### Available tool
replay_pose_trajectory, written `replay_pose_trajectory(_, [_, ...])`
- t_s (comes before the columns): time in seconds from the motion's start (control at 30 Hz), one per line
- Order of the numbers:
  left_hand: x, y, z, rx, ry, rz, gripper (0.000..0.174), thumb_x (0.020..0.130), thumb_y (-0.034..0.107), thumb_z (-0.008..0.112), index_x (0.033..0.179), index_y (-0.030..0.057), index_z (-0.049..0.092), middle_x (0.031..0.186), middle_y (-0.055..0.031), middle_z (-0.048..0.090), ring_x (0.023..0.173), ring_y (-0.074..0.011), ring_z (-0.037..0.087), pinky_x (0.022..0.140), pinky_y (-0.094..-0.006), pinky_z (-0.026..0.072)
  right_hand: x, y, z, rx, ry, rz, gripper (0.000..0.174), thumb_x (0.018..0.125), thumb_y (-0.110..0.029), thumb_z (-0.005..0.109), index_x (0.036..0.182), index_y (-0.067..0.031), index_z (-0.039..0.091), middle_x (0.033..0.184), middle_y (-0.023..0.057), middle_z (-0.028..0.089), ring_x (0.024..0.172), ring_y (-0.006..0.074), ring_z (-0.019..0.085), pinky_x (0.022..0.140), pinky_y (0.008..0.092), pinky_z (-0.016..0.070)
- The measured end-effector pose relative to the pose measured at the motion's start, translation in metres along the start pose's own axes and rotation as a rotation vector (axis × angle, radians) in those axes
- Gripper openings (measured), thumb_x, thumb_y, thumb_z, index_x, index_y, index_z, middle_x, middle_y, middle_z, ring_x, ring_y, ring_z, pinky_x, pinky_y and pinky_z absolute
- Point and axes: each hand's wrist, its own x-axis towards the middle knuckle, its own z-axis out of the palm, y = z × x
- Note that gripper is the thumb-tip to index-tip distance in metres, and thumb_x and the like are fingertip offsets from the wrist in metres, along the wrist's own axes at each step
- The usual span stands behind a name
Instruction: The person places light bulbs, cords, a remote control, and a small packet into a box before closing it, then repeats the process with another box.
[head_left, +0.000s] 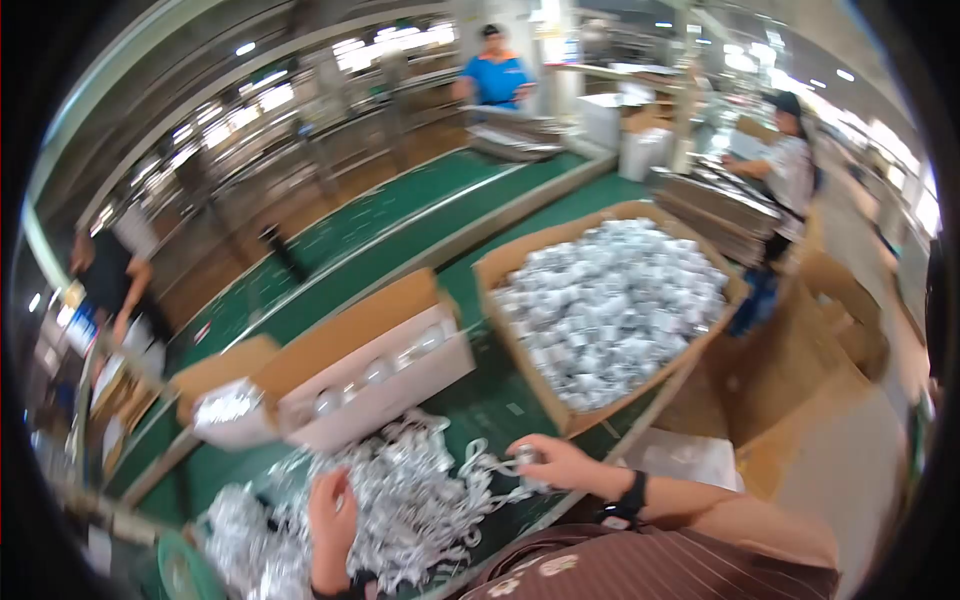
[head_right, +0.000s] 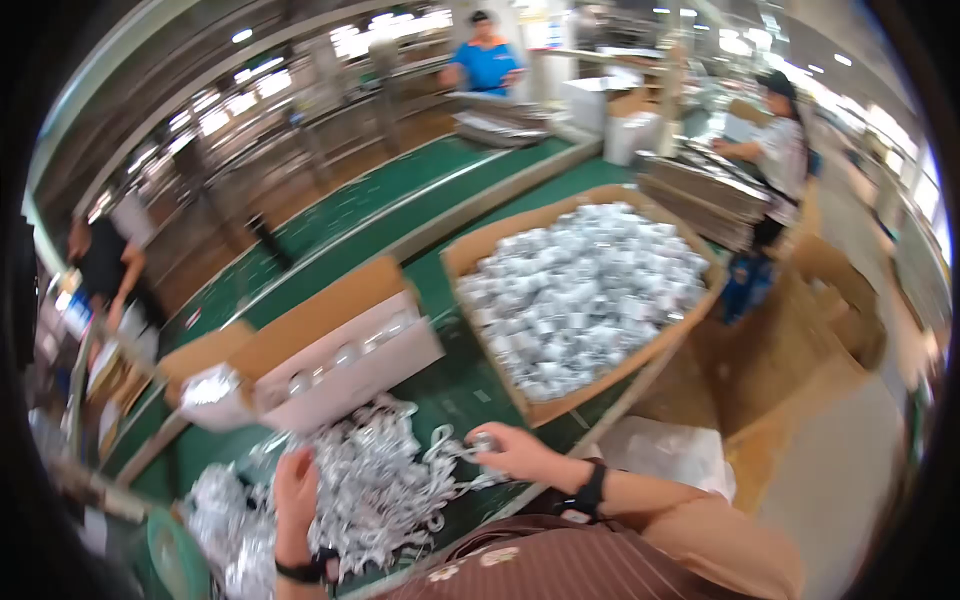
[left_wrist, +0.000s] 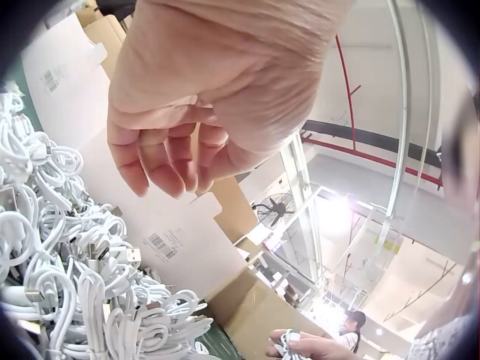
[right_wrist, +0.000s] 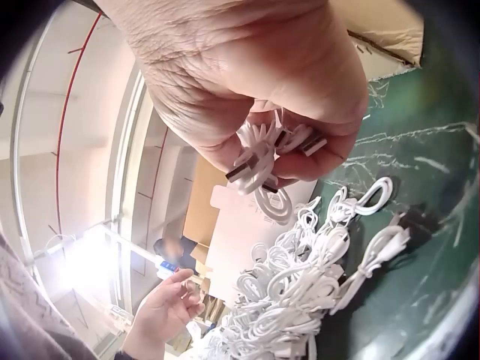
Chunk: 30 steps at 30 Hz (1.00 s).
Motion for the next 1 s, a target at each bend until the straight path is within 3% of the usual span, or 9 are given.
replay_pose_trajectory(0.07, [0.021, 0.033, -0.011, 0.073, 0.053, 0.105, 0.034, 0.076, -0.004, 0.060, 0.109, 0.0010, 0.062, 0.094, -0.0141, 0.060, 0.088, -0.0293, 0.059, 0.079, -0.0357, 0.0476, -0.003, 0.004, -0.013, -0.127, 0.015, -0.037, 0.035, 0.086, -0.017, 0.068, 0.119, -0.0114, 0.058, 0.076, -0.0030, 0.055, 0.056, 0.0043, 0.046, 0.047, 0.0224, 0.0382])
replay_pose_trajectory(0.23, [0.091, 0.026, -0.011, 0.408, 0.216, 0.300, 0.045, 0.074, 0.010, 0.067, 0.118, 0.0019, 0.058, 0.110, -0.0173, 0.061, 0.110, -0.0371, 0.052, 0.096, -0.0464, 0.0409, 0.009, -0.060, -0.007, -0.216, -0.040, -0.213, 0.034, 0.083, -0.013, 0.071, 0.116, -0.0076, 0.061, 0.086, 0.0005, 0.060, 0.072, 0.0064, 0.052, 0.066, 0.0244, 0.0455])
replay_pose_trajectory(0.27, [0.101, 0.016, -0.007, 0.417, 0.212, 0.296, 0.045, 0.074, 0.010, 0.067, 0.118, 0.0019, 0.058, 0.110, -0.0173, 0.061, 0.110, -0.0371, 0.052, 0.096, -0.0464, 0.0409, 0.012, -0.086, -0.002, -0.309, -0.048, -0.183, 0.036, 0.083, -0.013, 0.071, 0.117, -0.0081, 0.061, 0.092, 0.0044, 0.063, 0.076, 0.0087, 0.055, 0.071, 0.0261, 0.0474])
replay_pose_trajectory(0.37, [0.113, -0.007, 0.006, 0.430, 0.025, 0.143, 0.039, 0.074, 0.013, 0.069, 0.111, 0.0053, 0.063, 0.106, -0.0147, 0.063, 0.105, -0.0357, 0.054, 0.093, -0.0466, 0.0419, 0.041, -0.147, 0.019, -0.583, -0.030, -0.558, 0.038, 0.080, -0.015, 0.071, 0.117, -0.0121, 0.061, 0.093, 0.0096, 0.063, 0.081, 0.0267, 0.062, 0.071, 0.0345, 0.0497])
replay_pose_trajectory(0.43, [0.109, -0.017, 0.018, 0.434, -0.065, 0.182, 0.028, 0.074, 0.014, 0.070, 0.101, 0.0084, 0.067, 0.098, -0.0103, 0.064, 0.099, -0.0330, 0.056, 0.087, -0.0454, 0.0431, 0.075, -0.177, 0.041, -0.706, 0.045, -0.809, 0.038, 0.080, -0.014, 0.068, 0.117, -0.0150, 0.061, 0.091, 0.0104, 0.062, 0.083, 0.0326, 0.062, 0.071, 0.0387, 0.0502])
replay_pose_trajectory(0.5, [0.103, -0.025, 0.027, 0.395, 0.047, 0.208, 0.019, 0.074, 0.013, 0.069, 0.093, 0.0100, 0.067, 0.091, -0.0068, 0.063, 0.094, -0.0308, 0.056, 0.084, -0.0451, 0.0431, 0.113, -0.206, 0.068, -0.844, 0.032, -0.856, 0.042, 0.079, -0.014, 0.068, 0.121, -0.0177, 0.060, 0.092, 0.0103, 0.062, 0.083, 0.0305, 0.063, 0.072, 0.0382, 0.0508])
replay_pose_trajectory(0.7, [0.091, -0.019, 0.008, 0.345, 0.238, 0.238, 0.019, 0.075, 0.006, 0.066, 0.094, 0.0065, 0.065, 0.096, -0.0116, 0.061, 0.094, -0.0312, 0.056, 0.085, -0.0428, 0.0440, 0.231, -0.199, 0.139, -1.163, -0.235, -0.903, 0.049, 0.077, -0.008, 0.064, 0.124, -0.0201, 0.058, 0.093, 0.0090, 0.062, 0.092, 0.0297, 0.061, 0.080, 0.0412, 0.0505])
replay_pose_trajectory(0.9, [0.084, -0.021, -0.012, 0.258, 0.227, 0.127, 0.028, 0.073, 0.005, 0.067, 0.101, 0.0032, 0.062, 0.104, -0.0124, 0.060, 0.101, -0.0343, 0.055, 0.089, -0.0430, 0.0450, 0.248, -0.186, 0.105, -1.068, -0.213, -0.707, 0.048, 0.080, -0.002, 0.053, 0.125, -0.0186, 0.060, 0.096, 0.0102, 0.065, 0.097, 0.0303, 0.061, 0.084, 0.0428, 0.0489])
replay_pose_trajectory(1.0, [0.091, -0.013, -0.010, 0.320, 0.263, 0.243, 0.034, 0.072, 0.008, 0.069, 0.105, 0.0037, 0.063, 0.106, -0.0105, 0.060, 0.101, -0.0320, 0.055, 0.088, -0.0426, 0.0452, 0.240, -0.181, 0.088, -1.191, -0.192, -0.683, 0.048, 0.078, -0.001, 0.054, 0.124, -0.0144, 0.060, 0.095, 0.0099, 0.065, 0.097, 0.0304, 0.060, 0.086, 0.0426, 0.0472])
